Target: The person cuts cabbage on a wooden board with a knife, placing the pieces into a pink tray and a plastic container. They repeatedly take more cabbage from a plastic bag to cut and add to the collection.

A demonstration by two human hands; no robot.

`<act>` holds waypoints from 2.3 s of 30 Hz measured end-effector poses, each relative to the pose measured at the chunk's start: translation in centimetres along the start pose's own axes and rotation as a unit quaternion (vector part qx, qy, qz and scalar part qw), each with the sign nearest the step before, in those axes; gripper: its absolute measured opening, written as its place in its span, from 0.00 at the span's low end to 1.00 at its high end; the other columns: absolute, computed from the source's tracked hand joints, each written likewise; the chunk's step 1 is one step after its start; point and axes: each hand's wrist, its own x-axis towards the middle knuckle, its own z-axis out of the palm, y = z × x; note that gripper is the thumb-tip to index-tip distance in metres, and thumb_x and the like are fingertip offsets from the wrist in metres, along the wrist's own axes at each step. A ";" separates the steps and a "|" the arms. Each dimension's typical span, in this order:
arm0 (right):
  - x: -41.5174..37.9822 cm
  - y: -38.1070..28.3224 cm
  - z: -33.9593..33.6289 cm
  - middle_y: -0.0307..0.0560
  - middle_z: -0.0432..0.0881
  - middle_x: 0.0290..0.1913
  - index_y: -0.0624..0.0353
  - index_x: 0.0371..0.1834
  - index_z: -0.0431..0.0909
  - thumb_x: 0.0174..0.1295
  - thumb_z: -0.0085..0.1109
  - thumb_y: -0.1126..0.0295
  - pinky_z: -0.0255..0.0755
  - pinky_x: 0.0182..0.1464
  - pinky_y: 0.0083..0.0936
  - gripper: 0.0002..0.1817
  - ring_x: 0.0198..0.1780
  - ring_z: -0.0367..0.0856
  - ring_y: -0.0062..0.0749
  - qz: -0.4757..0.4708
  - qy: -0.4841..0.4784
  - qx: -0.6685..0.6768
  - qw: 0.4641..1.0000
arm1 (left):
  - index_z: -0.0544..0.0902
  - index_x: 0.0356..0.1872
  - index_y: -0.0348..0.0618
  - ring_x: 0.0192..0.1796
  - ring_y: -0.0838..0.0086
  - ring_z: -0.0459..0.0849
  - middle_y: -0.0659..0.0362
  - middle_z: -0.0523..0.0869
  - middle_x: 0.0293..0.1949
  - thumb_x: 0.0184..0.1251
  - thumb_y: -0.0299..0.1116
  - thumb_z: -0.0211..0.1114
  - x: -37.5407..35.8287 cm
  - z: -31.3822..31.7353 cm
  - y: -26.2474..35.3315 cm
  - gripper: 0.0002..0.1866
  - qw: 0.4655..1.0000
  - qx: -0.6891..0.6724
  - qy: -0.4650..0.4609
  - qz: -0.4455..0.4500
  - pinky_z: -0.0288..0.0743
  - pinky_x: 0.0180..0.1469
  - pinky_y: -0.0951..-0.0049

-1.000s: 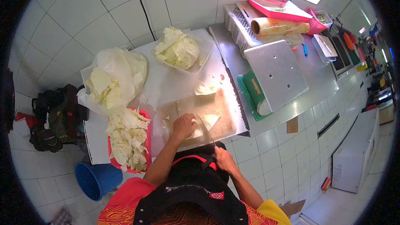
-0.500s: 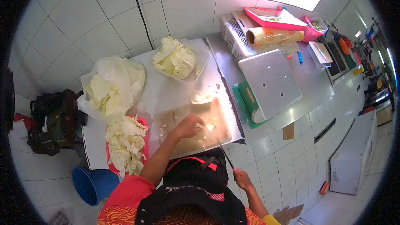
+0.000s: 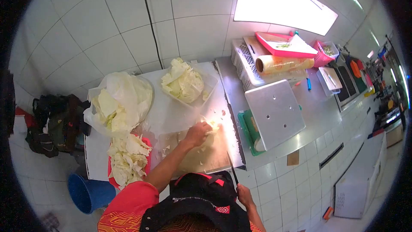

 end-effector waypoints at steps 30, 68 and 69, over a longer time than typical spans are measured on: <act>10.0 -9.6 3.4 0.30 0.67 0.18 0.54 0.19 0.71 0.69 0.67 0.54 0.57 0.24 0.29 0.24 0.21 0.63 0.20 -0.150 -0.127 -0.170 0.966 | 0.79 0.56 0.29 0.55 0.69 0.83 0.49 0.87 0.51 0.73 0.29 0.67 -13.2 -20.4 -1.2 0.17 0.722 -0.129 0.624 -0.267 0.75 0.61 0.67; 23.6 -50.2 26.1 0.55 0.88 0.32 0.65 0.42 0.87 0.58 0.76 0.56 0.79 0.41 0.36 0.22 0.36 0.88 0.39 -0.418 0.068 -0.094 0.901 | 0.73 0.66 0.33 0.69 0.47 0.74 0.40 0.76 0.65 0.76 0.40 0.63 -15.8 -31.9 -8.0 0.26 0.862 0.102 0.418 -0.269 0.66 0.72 0.56; 23.9 -50.2 24.3 0.57 0.88 0.34 0.66 0.41 0.86 0.54 0.79 0.52 0.79 0.43 0.41 0.26 0.36 0.88 0.49 -0.397 0.125 -0.126 0.901 | 0.73 0.65 0.34 0.68 0.47 0.74 0.41 0.77 0.64 0.75 0.39 0.63 -15.4 -31.6 -7.3 0.25 0.860 0.082 0.438 -0.250 0.66 0.72 0.56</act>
